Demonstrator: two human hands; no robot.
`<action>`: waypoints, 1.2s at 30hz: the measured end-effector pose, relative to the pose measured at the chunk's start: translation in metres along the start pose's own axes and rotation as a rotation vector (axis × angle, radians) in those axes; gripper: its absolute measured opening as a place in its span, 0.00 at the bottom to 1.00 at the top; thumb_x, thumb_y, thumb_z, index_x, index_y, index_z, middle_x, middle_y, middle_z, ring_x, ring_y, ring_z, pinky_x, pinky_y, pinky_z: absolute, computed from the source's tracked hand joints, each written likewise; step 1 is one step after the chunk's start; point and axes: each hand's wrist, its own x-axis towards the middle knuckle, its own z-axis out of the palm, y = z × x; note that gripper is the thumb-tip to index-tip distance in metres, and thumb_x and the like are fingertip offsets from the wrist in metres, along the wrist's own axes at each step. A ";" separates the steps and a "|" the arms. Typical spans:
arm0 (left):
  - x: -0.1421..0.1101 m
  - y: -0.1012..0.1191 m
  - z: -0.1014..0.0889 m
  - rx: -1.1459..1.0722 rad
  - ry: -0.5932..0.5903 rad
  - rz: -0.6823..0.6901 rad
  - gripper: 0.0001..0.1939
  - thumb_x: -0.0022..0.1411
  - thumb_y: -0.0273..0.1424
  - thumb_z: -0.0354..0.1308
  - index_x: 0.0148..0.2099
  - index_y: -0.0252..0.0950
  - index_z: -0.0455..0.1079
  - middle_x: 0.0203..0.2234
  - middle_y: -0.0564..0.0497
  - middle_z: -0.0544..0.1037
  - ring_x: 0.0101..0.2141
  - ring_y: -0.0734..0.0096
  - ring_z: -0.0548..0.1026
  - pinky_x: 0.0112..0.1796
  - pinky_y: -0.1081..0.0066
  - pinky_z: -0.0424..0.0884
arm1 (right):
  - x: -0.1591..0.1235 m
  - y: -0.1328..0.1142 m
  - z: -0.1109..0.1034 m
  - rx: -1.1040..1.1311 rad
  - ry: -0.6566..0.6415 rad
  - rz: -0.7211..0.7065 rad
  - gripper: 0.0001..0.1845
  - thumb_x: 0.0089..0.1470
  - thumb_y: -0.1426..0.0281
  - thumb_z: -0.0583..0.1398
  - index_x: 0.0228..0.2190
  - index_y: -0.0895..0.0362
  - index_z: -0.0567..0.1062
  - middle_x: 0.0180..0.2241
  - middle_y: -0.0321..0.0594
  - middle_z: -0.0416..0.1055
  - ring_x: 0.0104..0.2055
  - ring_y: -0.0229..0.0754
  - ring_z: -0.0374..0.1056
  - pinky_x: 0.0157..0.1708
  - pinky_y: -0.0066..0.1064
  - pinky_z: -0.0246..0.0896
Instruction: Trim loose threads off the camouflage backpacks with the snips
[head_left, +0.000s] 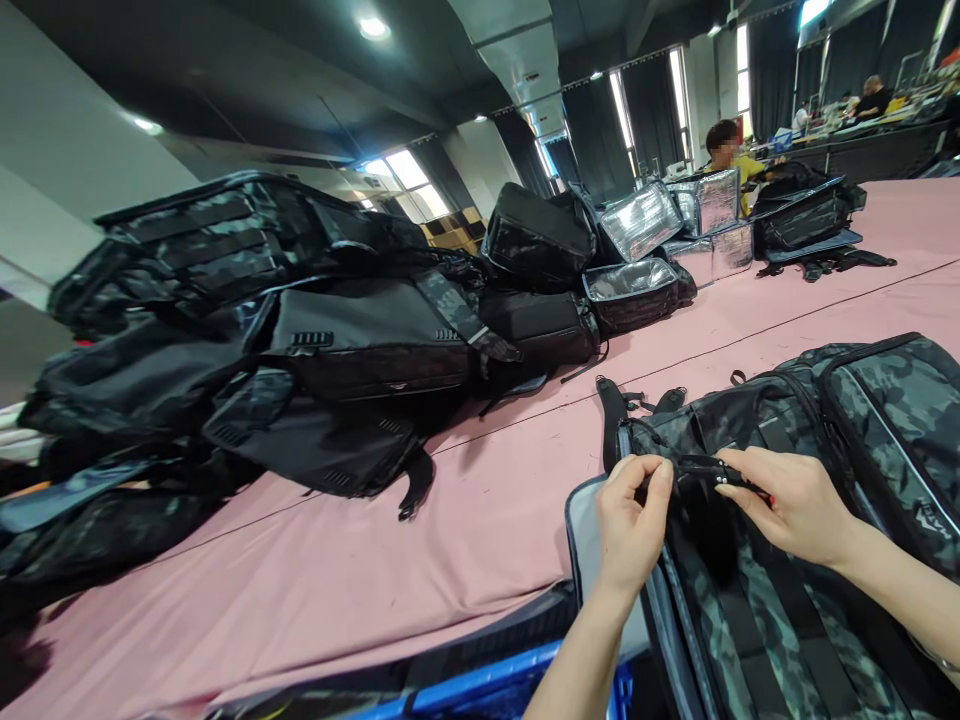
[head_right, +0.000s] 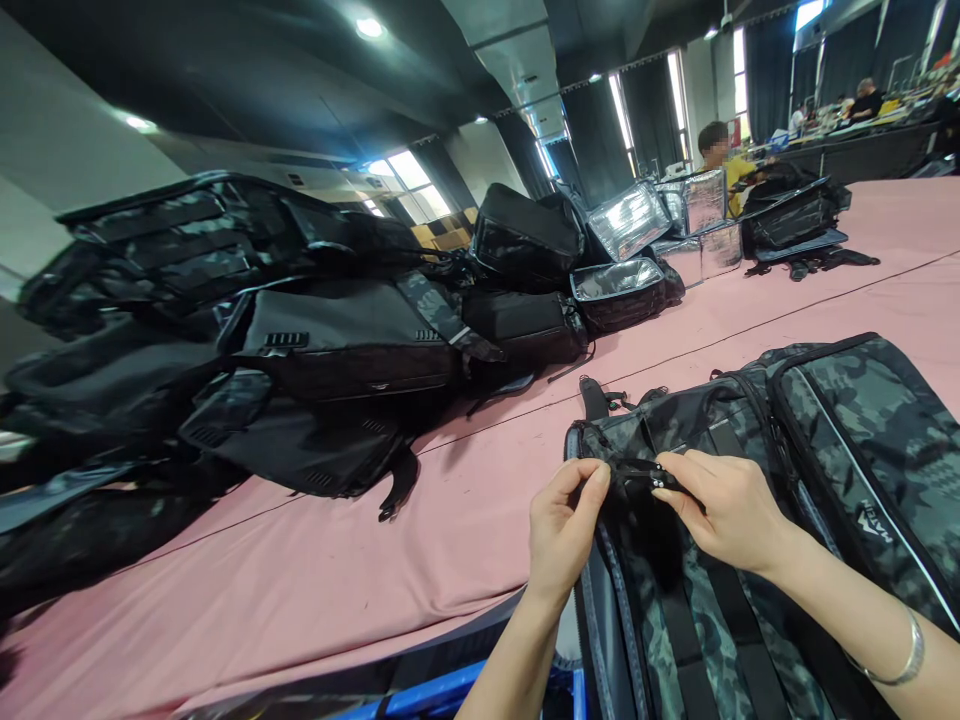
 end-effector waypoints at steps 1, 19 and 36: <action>0.000 0.001 0.000 -0.002 -0.005 0.001 0.12 0.61 0.35 0.50 0.30 0.33 0.68 0.23 0.52 0.67 0.28 0.76 0.64 0.31 0.75 0.61 | 0.000 0.000 0.000 -0.001 -0.001 -0.003 0.13 0.56 0.71 0.55 0.44 0.58 0.65 0.28 0.35 0.66 0.27 0.33 0.62 0.27 0.26 0.54; -0.002 0.004 0.000 0.096 -0.057 0.068 0.11 0.63 0.32 0.48 0.31 0.33 0.67 0.23 0.52 0.65 0.27 0.77 0.64 0.29 0.76 0.59 | 0.005 -0.005 -0.005 0.386 -0.093 0.262 0.09 0.59 0.69 0.52 0.39 0.58 0.69 0.34 0.38 0.70 0.34 0.34 0.66 0.34 0.25 0.60; -0.005 0.001 0.009 0.352 0.004 0.458 0.09 0.58 0.24 0.53 0.42 0.35 0.70 0.35 0.46 0.69 0.31 0.78 0.69 0.32 0.78 0.66 | 0.012 -0.011 0.013 0.925 -0.103 0.763 0.22 0.51 0.54 0.58 0.23 0.62 0.65 0.22 0.35 0.58 0.27 0.33 0.55 0.28 0.26 0.52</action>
